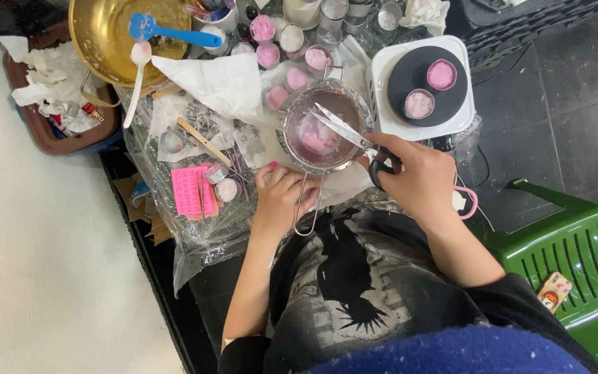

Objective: Filling small metal tins with pink candle wax and cleaning or trimming excess material.

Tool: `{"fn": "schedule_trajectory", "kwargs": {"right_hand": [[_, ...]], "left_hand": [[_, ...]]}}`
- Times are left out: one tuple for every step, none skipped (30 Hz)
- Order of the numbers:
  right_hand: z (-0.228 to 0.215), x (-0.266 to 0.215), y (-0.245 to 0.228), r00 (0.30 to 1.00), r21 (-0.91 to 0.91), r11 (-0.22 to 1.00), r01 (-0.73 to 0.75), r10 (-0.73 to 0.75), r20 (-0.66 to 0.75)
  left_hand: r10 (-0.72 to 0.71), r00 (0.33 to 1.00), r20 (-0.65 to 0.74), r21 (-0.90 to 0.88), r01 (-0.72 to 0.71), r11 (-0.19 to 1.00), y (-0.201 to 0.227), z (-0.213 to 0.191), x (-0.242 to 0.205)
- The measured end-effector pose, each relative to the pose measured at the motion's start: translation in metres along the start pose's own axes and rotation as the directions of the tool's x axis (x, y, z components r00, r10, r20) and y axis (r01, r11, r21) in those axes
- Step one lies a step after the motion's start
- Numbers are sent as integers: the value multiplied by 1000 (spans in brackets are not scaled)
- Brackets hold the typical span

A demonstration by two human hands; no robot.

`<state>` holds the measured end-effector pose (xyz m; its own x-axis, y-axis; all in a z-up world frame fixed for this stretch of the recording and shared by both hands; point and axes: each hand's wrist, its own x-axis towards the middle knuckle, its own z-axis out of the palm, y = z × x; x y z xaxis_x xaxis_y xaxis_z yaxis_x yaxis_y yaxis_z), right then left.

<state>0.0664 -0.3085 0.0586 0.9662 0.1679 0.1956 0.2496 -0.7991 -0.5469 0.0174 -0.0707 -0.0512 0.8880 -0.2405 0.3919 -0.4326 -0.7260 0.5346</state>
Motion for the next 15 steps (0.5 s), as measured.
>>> {"fn": "schedule_trajectory", "kwargs": {"right_hand": [[0, 0, 0, 1000, 0, 1000, 0, 0, 0], [0, 0, 0, 1000, 2, 1000, 0, 0, -1], [0, -1, 1, 1000, 4, 1000, -1, 1, -3], [0, -1, 1, 1000, 4, 1000, -3, 3, -4], [0, -1, 2, 1000, 6, 1000, 1, -1, -1], [0, -1, 2, 1000, 8, 1000, 4, -4, 1], [0, -1, 2, 1000, 8, 1000, 4, -4, 1], [-1, 0, 1, 1000, 9, 1000, 1, -1, 4], [-1, 0, 1, 1000, 10, 1000, -4, 3, 7], [-1, 0, 0, 1000, 11, 1000, -4, 4, 8], [-1, 0, 0, 1000, 22, 1000, 7, -7, -2], [-2, 1, 0, 1000, 33, 999, 18, -18, -11], [-2, 0, 0, 1000, 33, 999, 17, -17, -13], [-2, 0, 0, 1000, 33, 999, 17, -17, -14], [-2, 1, -1, 1000, 34, 999, 18, -18, -16]], "left_hand": [[0, 1000, 0, 0, 0, 1000, -1, 0, 0], [18, 1000, 7, -4, -18, 1000, -1, -1, 0], [36, 999, 14, -10, -36, 999, -2, -1, 0], [36, 999, 14, -10, -36, 999, -2, -1, 0], [41, 999, 22, -10, -41, 999, -2, 0, -1], [46, 999, 30, -10, -46, 999, -2, 0, -1], [45, 999, 30, -10, -45, 999, -2, 0, -1], [48, 998, 36, -7, -48, 999, -3, -1, -1], [50, 998, 42, -5, -50, 999, -3, -1, -2], [49, 998, 42, -4, -49, 999, -4, -3, -4], [38, 998, 41, -3, -38, 999, -5, -4, -5], [26, 999, 40, -1, -26, 1000, -6, -5, -6], [28, 999, 40, -2, -28, 1000, -7, -11, -5], [-8, 1000, 11, 17, 8, 1000, -8, -17, -3], [-44, 999, -20, 34, 44, 998, -10, -23, -1]]}}
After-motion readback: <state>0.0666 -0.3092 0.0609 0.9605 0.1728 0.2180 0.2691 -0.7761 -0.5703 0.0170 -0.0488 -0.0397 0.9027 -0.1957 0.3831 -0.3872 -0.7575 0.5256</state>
